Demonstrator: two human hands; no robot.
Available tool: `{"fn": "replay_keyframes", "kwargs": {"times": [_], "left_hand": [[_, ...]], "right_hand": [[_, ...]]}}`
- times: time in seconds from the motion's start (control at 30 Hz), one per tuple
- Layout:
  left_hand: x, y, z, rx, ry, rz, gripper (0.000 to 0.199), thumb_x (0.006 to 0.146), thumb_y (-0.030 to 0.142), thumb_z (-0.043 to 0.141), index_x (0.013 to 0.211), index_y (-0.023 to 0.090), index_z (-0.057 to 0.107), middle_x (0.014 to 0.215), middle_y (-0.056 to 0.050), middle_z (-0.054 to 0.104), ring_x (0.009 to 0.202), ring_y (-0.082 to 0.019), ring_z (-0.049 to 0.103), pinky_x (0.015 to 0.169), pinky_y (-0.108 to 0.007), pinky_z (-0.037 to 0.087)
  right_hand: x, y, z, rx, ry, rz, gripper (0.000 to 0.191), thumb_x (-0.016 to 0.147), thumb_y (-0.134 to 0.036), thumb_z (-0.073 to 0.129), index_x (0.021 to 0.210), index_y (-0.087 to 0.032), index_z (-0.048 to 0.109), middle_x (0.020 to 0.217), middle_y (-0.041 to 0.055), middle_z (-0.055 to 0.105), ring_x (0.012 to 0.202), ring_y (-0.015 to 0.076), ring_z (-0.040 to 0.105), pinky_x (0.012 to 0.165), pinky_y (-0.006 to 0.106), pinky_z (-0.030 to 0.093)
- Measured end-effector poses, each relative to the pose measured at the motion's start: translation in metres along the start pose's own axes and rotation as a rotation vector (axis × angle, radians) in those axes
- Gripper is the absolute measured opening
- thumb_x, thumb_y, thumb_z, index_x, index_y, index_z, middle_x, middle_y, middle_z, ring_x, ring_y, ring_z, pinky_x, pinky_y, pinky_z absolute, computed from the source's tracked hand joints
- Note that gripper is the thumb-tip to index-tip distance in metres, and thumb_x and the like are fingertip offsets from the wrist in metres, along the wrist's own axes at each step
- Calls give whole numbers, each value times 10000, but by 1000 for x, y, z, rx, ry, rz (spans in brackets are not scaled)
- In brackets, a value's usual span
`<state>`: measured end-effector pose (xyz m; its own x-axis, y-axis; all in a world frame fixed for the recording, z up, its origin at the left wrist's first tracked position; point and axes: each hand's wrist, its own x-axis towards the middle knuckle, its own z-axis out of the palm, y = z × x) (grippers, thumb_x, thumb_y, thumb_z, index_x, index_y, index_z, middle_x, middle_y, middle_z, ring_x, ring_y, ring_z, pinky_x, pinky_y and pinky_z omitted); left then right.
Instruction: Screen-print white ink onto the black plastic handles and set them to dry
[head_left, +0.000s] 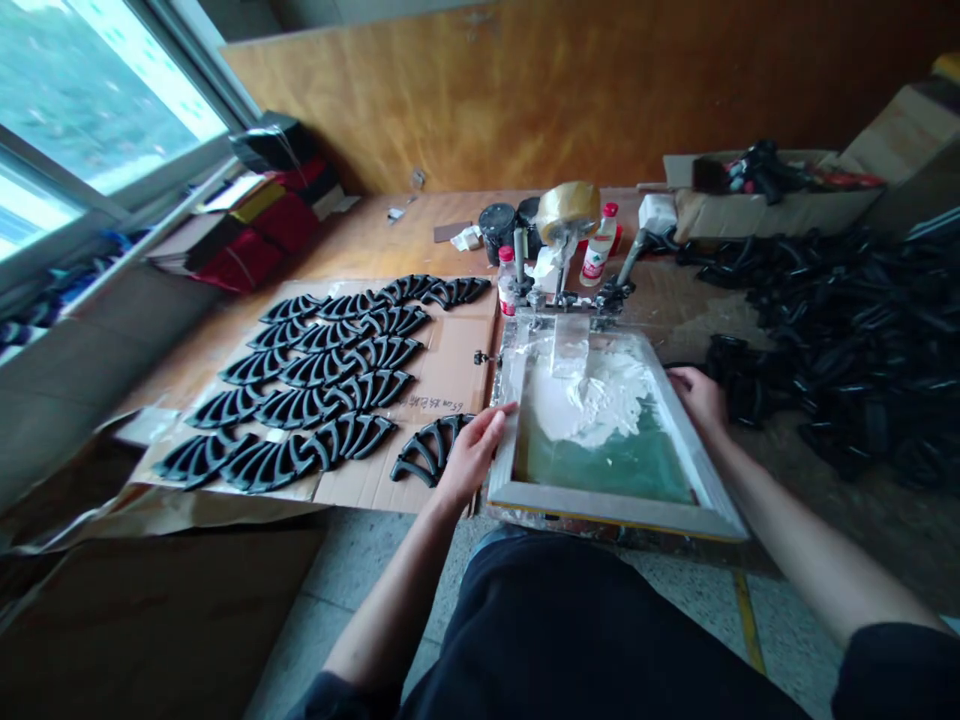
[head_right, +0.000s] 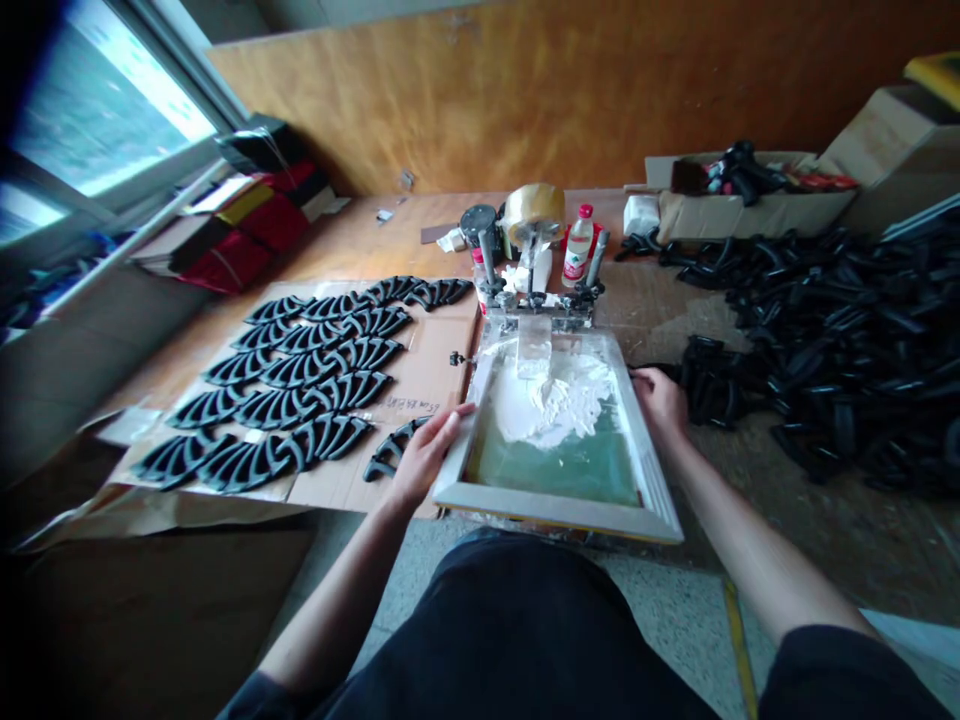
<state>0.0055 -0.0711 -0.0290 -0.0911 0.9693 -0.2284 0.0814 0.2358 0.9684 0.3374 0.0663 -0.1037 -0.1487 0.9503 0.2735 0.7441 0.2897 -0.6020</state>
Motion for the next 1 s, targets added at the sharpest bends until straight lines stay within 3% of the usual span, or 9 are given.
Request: {"fn": "replay_keyframes", "kwargs": {"times": [0.13, 0.23, 0.33, 0.4, 0.57, 0.67, 0.83, 0.93, 1.0], "left_hand": [[7, -70, 6, 168, 40, -121, 682, 865, 462, 570, 1477, 230, 379, 730, 16, 605, 610, -108, 524, 582, -204, 408], [17, -99, 9, 330, 60, -139, 619, 901, 428, 505, 1480, 258, 369, 744, 14, 601, 663, -126, 547, 625, -220, 425], [22, -107, 8, 387, 39, -134, 583, 907, 443, 488, 1457, 269, 407, 756, 11, 612, 683, -135, 556, 652, -234, 440], [22, -108, 7, 398, 41, -144, 571, 901, 451, 494, 1439, 269, 435, 763, 8, 622, 691, -141, 564, 663, -240, 446], [21, -110, 7, 378, 60, -148, 566, 897, 481, 490, 1423, 274, 457, 842, -9, 664, 760, -160, 600, 696, -250, 461], [20, -110, 8, 365, 66, -146, 557, 896, 485, 491, 1405, 257, 481, 861, -18, 672, 777, -166, 612, 707, -252, 466], [19, -107, 8, 312, 62, -140, 558, 891, 497, 504, 1384, 236, 496, 832, -21, 667, 744, -161, 609, 662, -242, 461], [18, -104, 8, 284, 55, -164, 560, 892, 495, 503, 1387, 236, 484, 827, -17, 663, 725, -151, 602, 636, -229, 451], [17, -100, 8, 270, 50, -180, 568, 887, 488, 511, 1392, 230, 477, 829, -17, 661, 713, -144, 596, 627, -222, 444]], "right_hand": [[40, -41, 7, -76, 132, -119, 550, 808, -355, 637, 1310, -145, 553, 1378, 181, 494, 1169, 301, 549, 962, 466, 473], [54, -93, 32, -194, -51, -261, 600, 734, -282, 742, 1285, -140, 552, 1315, 169, 539, 1189, 310, 523, 970, 450, 455], [40, -117, 49, -257, -303, -272, 254, 796, -249, 684, 1035, -168, 659, 998, 99, 678, 967, 261, 620, 828, 375, 493], [18, -113, 51, -254, -410, -364, 137, 837, -192, 604, 952, -182, 678, 923, 73, 694, 894, 231, 634, 776, 331, 484], [-23, -85, 30, -106, -572, -728, 352, 773, -27, 516, 1015, -213, 691, 998, 36, 709, 913, 171, 640, 773, 258, 463], [-15, -88, 23, -104, -608, -722, 305, 757, -51, 544, 938, -236, 704, 889, -1, 713, 839, 159, 647, 721, 242, 460], [-21, -95, 39, -95, -395, -673, 343, 763, -38, 535, 1014, -204, 697, 1003, 46, 717, 917, 188, 652, 777, 282, 489], [-39, -87, 42, -49, -422, -728, 373, 764, -32, 544, 1068, -198, 682, 1070, 55, 710, 924, 181, 662, 789, 277, 500], [-36, -87, 39, -30, -437, -661, 274, 801, -99, 589, 1029, -216, 686, 993, 29, 722, 863, 171, 671, 752, 263, 502]]}}
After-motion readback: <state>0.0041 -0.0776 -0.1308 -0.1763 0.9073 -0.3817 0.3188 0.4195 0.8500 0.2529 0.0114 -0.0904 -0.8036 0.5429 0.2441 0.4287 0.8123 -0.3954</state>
